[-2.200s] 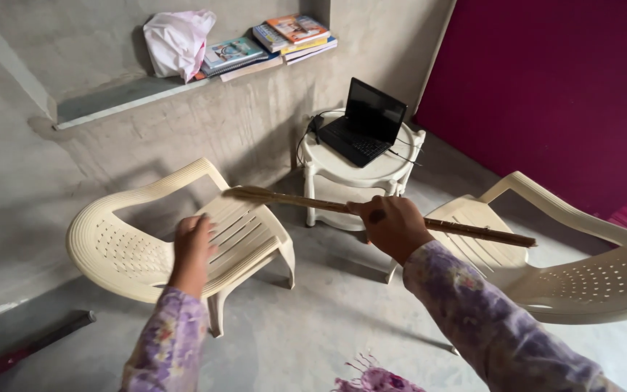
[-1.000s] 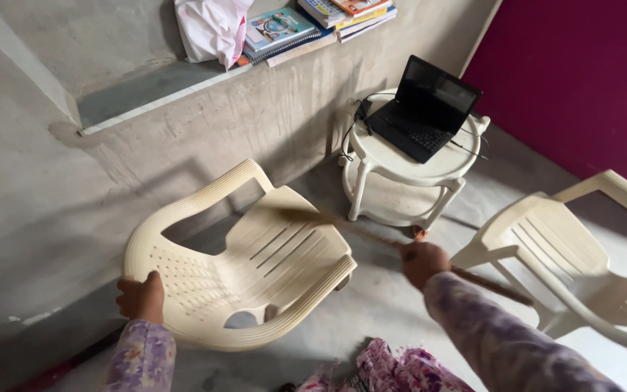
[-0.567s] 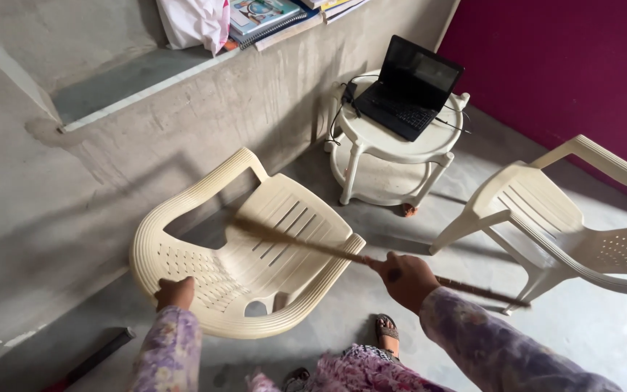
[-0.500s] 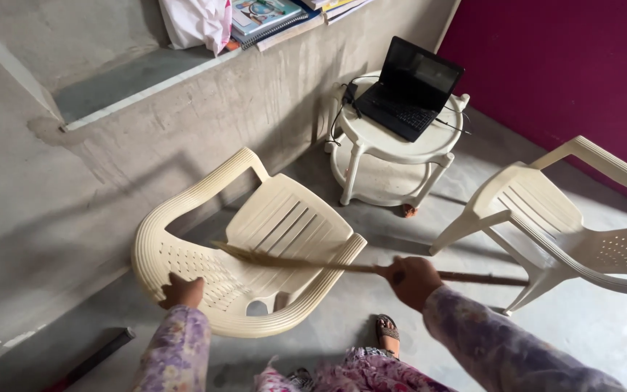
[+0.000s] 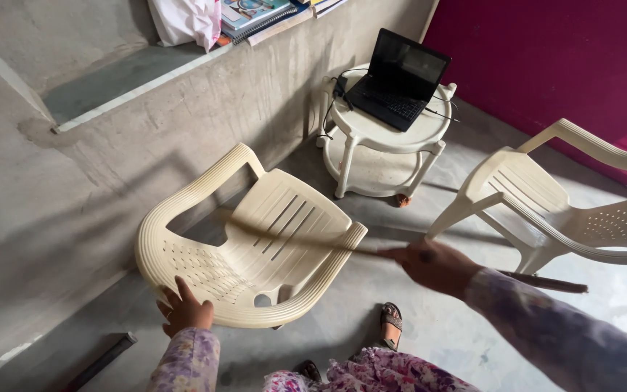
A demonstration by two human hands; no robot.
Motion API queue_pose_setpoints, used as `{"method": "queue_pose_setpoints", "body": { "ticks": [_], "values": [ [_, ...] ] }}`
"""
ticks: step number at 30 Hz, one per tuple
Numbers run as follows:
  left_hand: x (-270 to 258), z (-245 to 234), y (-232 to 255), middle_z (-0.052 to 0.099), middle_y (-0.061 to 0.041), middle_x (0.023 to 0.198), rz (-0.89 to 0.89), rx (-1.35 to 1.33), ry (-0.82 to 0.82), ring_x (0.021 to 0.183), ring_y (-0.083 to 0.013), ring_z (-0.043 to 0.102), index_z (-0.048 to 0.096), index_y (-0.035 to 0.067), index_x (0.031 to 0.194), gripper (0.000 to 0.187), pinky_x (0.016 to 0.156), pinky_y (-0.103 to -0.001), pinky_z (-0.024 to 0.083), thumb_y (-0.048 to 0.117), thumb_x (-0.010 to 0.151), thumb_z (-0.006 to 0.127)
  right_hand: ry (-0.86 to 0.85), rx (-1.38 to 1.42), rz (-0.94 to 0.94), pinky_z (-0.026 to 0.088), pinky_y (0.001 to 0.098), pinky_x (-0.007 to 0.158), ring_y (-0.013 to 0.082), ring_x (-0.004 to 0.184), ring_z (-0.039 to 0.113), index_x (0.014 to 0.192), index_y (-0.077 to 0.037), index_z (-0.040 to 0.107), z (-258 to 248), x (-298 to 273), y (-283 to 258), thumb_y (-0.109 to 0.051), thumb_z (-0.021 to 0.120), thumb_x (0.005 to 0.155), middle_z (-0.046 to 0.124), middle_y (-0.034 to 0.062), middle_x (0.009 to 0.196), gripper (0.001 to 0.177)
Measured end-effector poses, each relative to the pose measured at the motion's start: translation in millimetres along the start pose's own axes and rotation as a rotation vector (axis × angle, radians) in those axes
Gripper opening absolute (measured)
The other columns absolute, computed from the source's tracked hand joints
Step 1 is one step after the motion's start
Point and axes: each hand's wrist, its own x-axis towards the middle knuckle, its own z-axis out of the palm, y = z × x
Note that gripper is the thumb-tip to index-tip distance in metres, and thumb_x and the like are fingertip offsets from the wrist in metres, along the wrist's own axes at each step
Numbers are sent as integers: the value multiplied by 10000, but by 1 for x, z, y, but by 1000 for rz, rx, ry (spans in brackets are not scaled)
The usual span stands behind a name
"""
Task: The person uses a broom to dust a plastic chair and a wall shelf, then moves several books and notebooks from the shelf onto the chair. A laptop remains on a small table nearby.
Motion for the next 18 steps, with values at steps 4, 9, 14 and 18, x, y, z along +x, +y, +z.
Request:
{"method": "queue_pose_setpoints", "body": {
  "ticks": [4, 9, 14, 18],
  "values": [
    [4, -3, 5, -85, -33, 1738, -38, -80, -25, 1584, -327, 25, 15, 365, 1647, 994, 1199, -615, 246, 342, 853, 614, -65, 77, -305, 591, 356, 678, 167, 706, 706, 1211, -275, 739, 73, 28, 125, -283, 567, 976, 765, 52, 918, 291],
    [7, -9, 17, -112, -26, 1737, -75, -124, -145, 1581, -398, -9, 96, 369, 1631, 911, 1187, -571, 336, 368, 872, 600, 405, -171, -125, 594, 368, 723, 196, 728, 716, 894, -176, 775, 20, 38, 140, -360, 623, 919, 769, 56, 839, 240],
    [-1, -3, 19, -83, -15, 1741, -61, -44, -151, 1578, -423, -17, 138, 375, 1631, 884, 1196, -579, 321, 421, 888, 613, 308, -58, -29, 603, 393, 631, 252, 650, 717, 894, -140, 740, 0, 33, 91, -348, 590, 969, 738, 115, 762, 267],
    [-7, -3, 25, -62, -35, 1743, -47, 88, -113, 1579, -407, -41, 188, 370, 1624, 855, 1212, -588, 234, 467, 897, 627, 249, -98, -191, 559, 424, 595, 286, 620, 706, 874, -155, 719, 44, 45, 97, -284, 587, 957, 708, 126, 693, 202]
  ]
}}
